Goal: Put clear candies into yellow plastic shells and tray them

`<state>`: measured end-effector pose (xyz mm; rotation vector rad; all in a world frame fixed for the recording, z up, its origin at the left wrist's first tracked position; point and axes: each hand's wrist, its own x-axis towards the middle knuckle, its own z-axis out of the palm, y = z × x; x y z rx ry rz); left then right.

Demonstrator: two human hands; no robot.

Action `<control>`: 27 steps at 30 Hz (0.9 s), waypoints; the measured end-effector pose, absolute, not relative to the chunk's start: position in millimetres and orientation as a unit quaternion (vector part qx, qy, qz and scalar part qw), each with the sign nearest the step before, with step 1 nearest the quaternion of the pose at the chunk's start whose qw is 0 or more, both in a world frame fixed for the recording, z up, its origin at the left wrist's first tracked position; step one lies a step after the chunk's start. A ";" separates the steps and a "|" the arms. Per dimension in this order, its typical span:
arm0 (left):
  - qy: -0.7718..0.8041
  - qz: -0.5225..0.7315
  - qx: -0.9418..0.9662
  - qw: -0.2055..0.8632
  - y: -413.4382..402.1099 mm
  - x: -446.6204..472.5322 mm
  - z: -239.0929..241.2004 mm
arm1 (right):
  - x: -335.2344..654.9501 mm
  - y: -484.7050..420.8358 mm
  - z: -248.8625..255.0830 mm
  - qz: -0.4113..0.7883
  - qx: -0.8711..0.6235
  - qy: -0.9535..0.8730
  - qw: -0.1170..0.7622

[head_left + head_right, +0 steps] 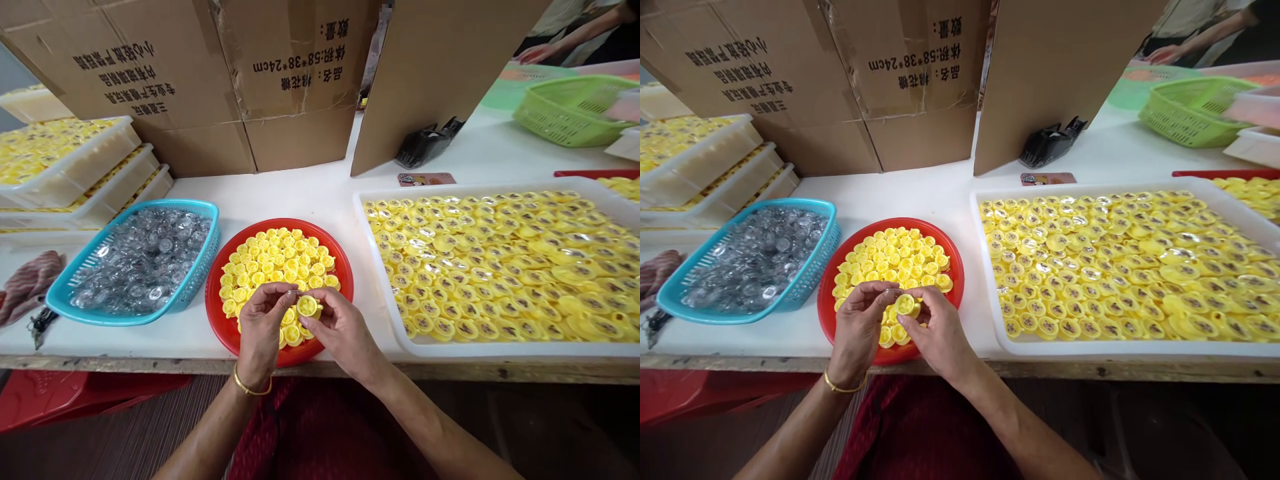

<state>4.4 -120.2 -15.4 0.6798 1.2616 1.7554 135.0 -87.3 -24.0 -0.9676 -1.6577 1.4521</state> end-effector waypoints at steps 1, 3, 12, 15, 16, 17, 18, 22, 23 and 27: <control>0.501 0.703 0.276 0.422 -121.3 4.5 -16.7 | 135.0 -87.0 -23.7 0.561 -0.373 -0.645 0.361; 0.509 0.701 0.294 0.404 -123.7 4.2 -19.2 | 135.3 -86.4 -23.4 0.555 -0.369 -0.650 0.365; 0.578 0.540 0.576 0.206 -142.9 -3.9 -17.1 | 136.9 -83.4 -21.4 0.513 -0.365 -0.677 0.380; 0.574 0.504 0.623 0.166 -143.0 -3.0 -12.5 | 137.1 -81.7 -20.9 0.498 -0.367 -0.686 0.382; 0.574 0.497 0.632 0.156 -142.4 -2.6 -11.1 | 137.3 -81.2 -20.7 0.496 -0.367 -0.688 0.383; 0.574 0.489 0.640 0.147 -141.8 -2.4 -9.8 | 137.7 -80.6 -20.5 0.495 -0.366 -0.689 0.383; 0.574 0.481 0.649 0.136 -141.3 -2.5 -8.7 | 138.1 -80.1 -20.1 0.494 -0.363 -0.691 0.382; 0.566 0.454 0.681 0.097 -141.1 -4.1 -7.4 | 140.4 -78.1 -17.7 0.492 -0.351 -0.704 0.372; 0.565 0.449 0.686 0.090 -141.1 -4.8 -7.8 | 140.9 -77.7 -17.0 0.492 -0.350 -0.707 0.369; 0.557 0.438 0.702 0.072 -139.2 -7.5 -10.3 | 142.3 -77.6 -15.6 0.493 -0.375 -0.702 0.350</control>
